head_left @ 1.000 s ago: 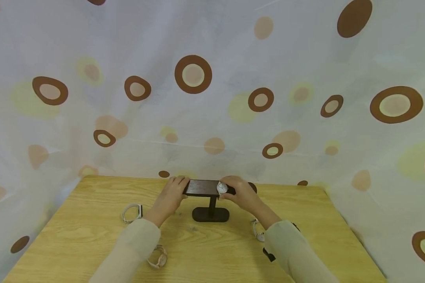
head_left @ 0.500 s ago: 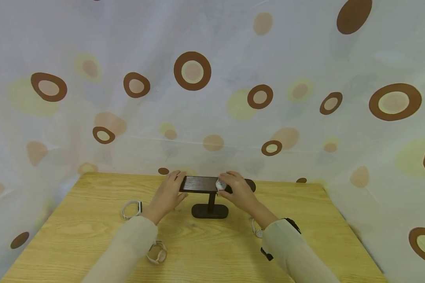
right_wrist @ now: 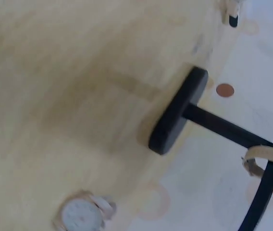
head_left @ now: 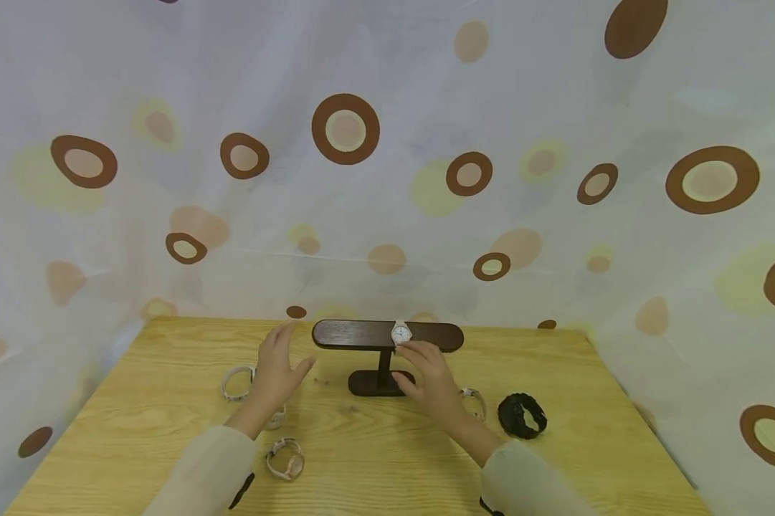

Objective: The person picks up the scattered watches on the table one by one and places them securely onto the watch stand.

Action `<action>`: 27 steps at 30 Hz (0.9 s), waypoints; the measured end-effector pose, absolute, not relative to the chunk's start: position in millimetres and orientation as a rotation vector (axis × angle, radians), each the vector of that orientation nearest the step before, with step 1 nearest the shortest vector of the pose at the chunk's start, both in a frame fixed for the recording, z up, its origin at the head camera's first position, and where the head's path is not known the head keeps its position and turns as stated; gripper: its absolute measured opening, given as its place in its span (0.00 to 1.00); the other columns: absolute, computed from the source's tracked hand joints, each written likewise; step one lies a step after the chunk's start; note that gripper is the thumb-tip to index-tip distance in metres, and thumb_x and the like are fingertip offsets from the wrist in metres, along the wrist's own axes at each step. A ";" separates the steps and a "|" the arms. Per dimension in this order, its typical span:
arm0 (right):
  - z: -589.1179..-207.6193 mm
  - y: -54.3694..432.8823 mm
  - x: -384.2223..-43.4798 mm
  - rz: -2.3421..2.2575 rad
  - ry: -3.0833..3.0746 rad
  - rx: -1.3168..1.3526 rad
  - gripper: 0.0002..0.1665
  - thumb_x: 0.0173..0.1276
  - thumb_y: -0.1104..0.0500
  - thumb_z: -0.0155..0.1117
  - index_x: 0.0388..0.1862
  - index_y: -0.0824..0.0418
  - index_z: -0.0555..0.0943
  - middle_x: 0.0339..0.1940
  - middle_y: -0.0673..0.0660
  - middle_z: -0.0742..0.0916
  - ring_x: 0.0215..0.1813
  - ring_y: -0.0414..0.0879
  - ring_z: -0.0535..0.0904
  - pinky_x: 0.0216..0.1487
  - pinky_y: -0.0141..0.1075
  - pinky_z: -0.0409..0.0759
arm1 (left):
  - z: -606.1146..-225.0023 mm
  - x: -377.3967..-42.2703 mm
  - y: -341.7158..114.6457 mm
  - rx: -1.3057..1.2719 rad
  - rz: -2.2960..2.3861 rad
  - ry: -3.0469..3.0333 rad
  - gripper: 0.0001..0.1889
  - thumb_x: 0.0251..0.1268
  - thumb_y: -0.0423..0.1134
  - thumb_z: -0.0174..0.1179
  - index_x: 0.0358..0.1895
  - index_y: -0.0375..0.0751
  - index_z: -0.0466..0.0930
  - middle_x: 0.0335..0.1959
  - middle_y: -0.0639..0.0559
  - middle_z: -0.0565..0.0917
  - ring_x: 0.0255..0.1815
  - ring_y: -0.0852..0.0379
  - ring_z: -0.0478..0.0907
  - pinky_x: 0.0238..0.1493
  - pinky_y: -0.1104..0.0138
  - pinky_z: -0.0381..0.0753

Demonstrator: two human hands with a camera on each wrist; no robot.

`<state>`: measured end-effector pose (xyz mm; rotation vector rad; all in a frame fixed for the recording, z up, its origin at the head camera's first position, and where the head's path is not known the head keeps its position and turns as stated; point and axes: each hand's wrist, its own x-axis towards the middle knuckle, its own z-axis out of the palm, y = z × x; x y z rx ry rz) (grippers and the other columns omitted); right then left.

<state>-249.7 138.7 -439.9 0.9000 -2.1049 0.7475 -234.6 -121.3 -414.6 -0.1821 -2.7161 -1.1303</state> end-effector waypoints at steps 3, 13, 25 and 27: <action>-450.6 135.5 -238.9 0.767 -2.119 0.885 0.26 0.43 0.68 0.76 0.44 0.70 0.80 0.49 0.66 0.81 0.52 0.58 0.76 0.48 0.48 0.80 | -422.6 -226.4 -122.5 -0.133 -1.139 -2.739 0.35 0.61 0.37 0.60 0.67 0.25 0.55 0.66 0.27 0.58 0.67 0.29 0.55 0.64 0.42 0.65; -484.8 118.0 -204.6 1.043 -2.359 0.905 0.26 0.49 0.68 0.73 0.50 0.67 0.78 0.56 0.65 0.78 0.57 0.57 0.72 0.52 0.48 0.80 | -449.4 -191.9 -119.2 -0.070 -1.201 -2.840 0.29 0.55 0.32 0.64 0.58 0.20 0.66 0.52 0.25 0.72 0.51 0.31 0.73 0.48 0.49 0.80; -499.8 105.9 -175.2 1.213 -2.704 0.998 0.27 0.60 0.59 0.66 0.56 0.69 0.73 0.61 0.68 0.71 0.60 0.64 0.68 0.54 0.50 0.78 | -472.5 -169.4 -119.6 -0.192 -1.238 -2.970 0.22 0.51 0.24 0.62 0.49 0.13 0.70 0.34 0.35 0.80 0.29 0.55 0.77 0.27 0.67 0.81; -501.2 104.1 -172.7 1.236 -2.767 0.999 0.28 0.61 0.58 0.65 0.58 0.68 0.72 0.62 0.68 0.70 0.62 0.64 0.66 0.56 0.50 0.77 | -473.5 -167.9 -119.1 -0.193 -1.244 -2.956 0.19 0.51 0.21 0.59 0.47 0.12 0.70 0.29 0.37 0.81 0.25 0.56 0.76 0.24 0.68 0.80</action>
